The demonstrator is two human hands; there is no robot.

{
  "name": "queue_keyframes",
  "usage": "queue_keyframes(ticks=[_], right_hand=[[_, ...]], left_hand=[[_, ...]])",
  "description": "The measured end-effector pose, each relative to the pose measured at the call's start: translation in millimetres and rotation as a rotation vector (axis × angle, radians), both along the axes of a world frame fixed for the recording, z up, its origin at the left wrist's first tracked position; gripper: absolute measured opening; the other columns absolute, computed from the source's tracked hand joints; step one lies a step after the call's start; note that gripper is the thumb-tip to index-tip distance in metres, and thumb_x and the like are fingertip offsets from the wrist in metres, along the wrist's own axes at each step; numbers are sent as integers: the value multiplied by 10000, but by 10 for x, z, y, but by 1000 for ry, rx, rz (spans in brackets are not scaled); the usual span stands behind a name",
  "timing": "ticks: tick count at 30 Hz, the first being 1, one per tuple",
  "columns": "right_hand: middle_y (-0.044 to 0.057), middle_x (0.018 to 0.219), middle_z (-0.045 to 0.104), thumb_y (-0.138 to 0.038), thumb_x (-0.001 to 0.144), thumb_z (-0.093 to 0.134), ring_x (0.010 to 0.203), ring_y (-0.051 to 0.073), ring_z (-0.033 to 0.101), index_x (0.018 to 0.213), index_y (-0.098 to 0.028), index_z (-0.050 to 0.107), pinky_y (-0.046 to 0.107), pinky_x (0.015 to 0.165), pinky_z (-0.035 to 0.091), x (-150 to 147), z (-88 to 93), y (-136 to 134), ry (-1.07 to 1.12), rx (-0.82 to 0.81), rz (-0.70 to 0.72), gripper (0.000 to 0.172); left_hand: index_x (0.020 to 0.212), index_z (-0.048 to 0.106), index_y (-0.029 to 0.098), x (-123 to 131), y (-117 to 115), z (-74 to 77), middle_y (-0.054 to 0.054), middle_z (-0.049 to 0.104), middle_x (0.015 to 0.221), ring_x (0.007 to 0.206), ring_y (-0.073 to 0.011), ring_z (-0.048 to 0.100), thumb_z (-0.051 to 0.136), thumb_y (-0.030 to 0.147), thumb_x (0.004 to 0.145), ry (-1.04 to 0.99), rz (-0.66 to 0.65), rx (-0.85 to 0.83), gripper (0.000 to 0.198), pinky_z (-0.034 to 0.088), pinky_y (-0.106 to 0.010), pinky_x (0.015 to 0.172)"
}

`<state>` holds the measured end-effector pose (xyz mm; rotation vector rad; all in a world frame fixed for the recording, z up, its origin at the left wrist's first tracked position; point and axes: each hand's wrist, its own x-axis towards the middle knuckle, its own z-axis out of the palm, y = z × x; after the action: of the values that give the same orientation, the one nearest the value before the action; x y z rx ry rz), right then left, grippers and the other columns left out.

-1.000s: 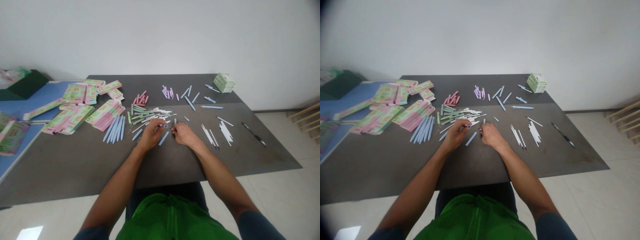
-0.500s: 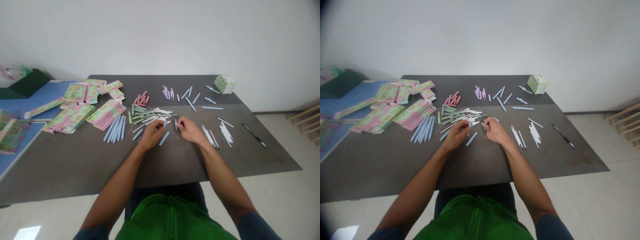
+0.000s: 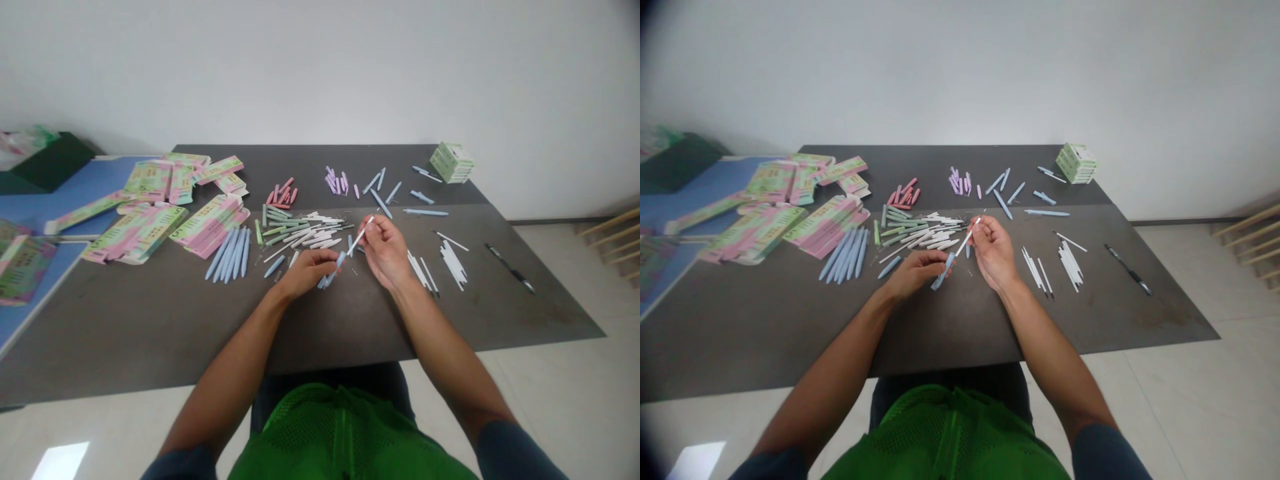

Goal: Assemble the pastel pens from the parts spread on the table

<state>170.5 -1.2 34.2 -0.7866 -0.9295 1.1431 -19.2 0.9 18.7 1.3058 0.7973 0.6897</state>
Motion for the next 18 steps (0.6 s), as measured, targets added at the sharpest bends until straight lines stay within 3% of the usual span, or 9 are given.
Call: queue_keyframes(ticks=[6, 11, 18], right_hand=[[-16, 809, 594, -435, 769, 820, 688, 116, 502, 922, -246, 665, 258, 650, 442, -39, 1, -22, 1, -29, 14, 288], [3, 830, 638, -426, 759, 829, 729, 136, 543, 864, -226, 699, 284, 695, 454, -123, -46, -95, -61, -102, 198, 260], [12, 820, 690, -384, 678, 884, 735, 142, 553, 756, -203, 734, 300, 722, 427, -78, -89, -93, -59, -227, 248, 248]], left_hand=[[915, 755, 126, 3, -6, 6, -35, 671, 753, 673, -136, 575, 695, 290, 761, 2, -9, 5, 232, 417, -241, 625], [894, 752, 117, -15, 21, -30, -37, 668, 742, 659, -131, 569, 696, 286, 760, -58, 17, -25, 223, 425, -249, 642], [886, 738, 99, -2, 15, -70, -58, 679, 757, 645, -129, 604, 731, 240, 706, -223, 25, -223, 229, 451, -244, 621]])
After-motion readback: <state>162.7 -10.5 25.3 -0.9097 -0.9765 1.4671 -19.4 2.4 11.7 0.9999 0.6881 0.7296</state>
